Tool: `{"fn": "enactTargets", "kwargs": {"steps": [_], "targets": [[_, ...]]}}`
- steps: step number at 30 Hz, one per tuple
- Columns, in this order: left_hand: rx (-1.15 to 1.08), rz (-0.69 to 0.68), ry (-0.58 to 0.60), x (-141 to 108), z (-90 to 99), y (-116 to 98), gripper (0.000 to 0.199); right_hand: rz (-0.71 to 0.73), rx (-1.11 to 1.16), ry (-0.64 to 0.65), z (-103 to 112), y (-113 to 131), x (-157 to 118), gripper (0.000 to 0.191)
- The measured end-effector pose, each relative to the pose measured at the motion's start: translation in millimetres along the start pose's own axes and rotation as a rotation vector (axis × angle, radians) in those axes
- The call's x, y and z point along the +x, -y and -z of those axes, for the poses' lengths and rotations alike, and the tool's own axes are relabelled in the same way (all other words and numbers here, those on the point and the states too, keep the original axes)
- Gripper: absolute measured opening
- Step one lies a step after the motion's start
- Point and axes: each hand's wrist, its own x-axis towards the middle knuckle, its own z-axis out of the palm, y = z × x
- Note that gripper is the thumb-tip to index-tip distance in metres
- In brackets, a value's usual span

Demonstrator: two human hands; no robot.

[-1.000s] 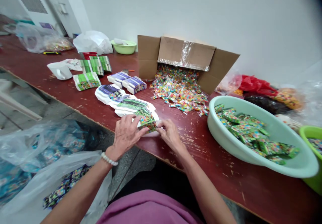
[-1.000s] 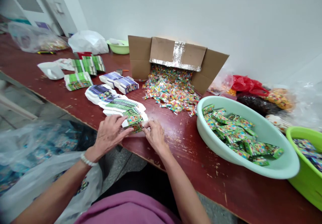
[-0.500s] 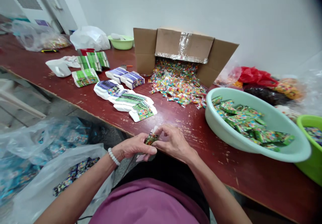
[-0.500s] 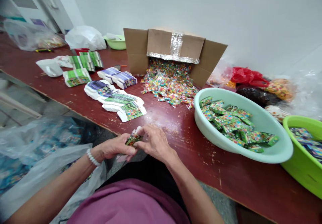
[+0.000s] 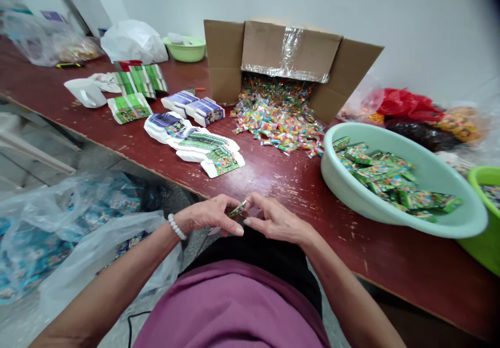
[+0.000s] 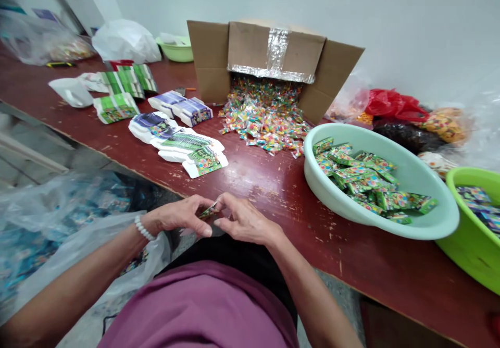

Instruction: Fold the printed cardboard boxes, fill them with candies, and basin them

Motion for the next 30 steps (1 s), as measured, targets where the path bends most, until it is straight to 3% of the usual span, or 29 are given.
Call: {"fn": "enactTargets", "kwargs": {"steps": [6, 9, 12, 15, 17, 22, 25, 28, 30], "targets": [[-0.037, 0.079, -0.103, 1.2, -9.3, 6.4, 0.034, 0.043, 0.102, 0.027, -2.2, -1.9, -1.9, 0.034], [-0.098, 0.038, -0.14, 2.7, -14.7, 8.7, 0.035, 0.052, 0.038, 0.028, -4.1, 0.1, -1.8, 0.023], [-0.193, -0.02, -0.229, 4.2, -21.1, 6.5, 0.032, 0.003, 0.037, -0.15, -10.8, -2.8, 1.0, 0.02], [-0.361, -0.03, -0.357, 7.3, -31.1, 5.8, 0.036, -0.073, 0.097, -0.42, -21.0, -11.2, 7.3, 0.048], [-0.466, -0.041, -0.389, 10.4, -39.3, 8.0, 0.041, -0.127, 0.153, -0.529, -26.9, -17.6, 12.0, 0.058], [-0.493, -0.134, -0.436, 14.3, -51.6, 14.7, 0.039, -0.223, 0.439, -0.418, -29.9, -25.4, 16.7, 0.029], [-0.393, -0.203, -0.535, 10.1, -52.0, 17.1, 0.04, -0.203, 0.479, -0.489, -26.4, -24.9, 14.1, 0.024], [-0.374, -0.259, -0.591, 4.2, -54.0, 20.6, 0.039, -0.142, 0.494, -0.473, -26.2, -23.4, 11.3, 0.022], [-0.386, -0.291, -0.645, 1.7, -57.8, 22.9, 0.048, -0.139, 0.539, -0.503, -29.9, -21.9, 10.7, 0.033]]}}
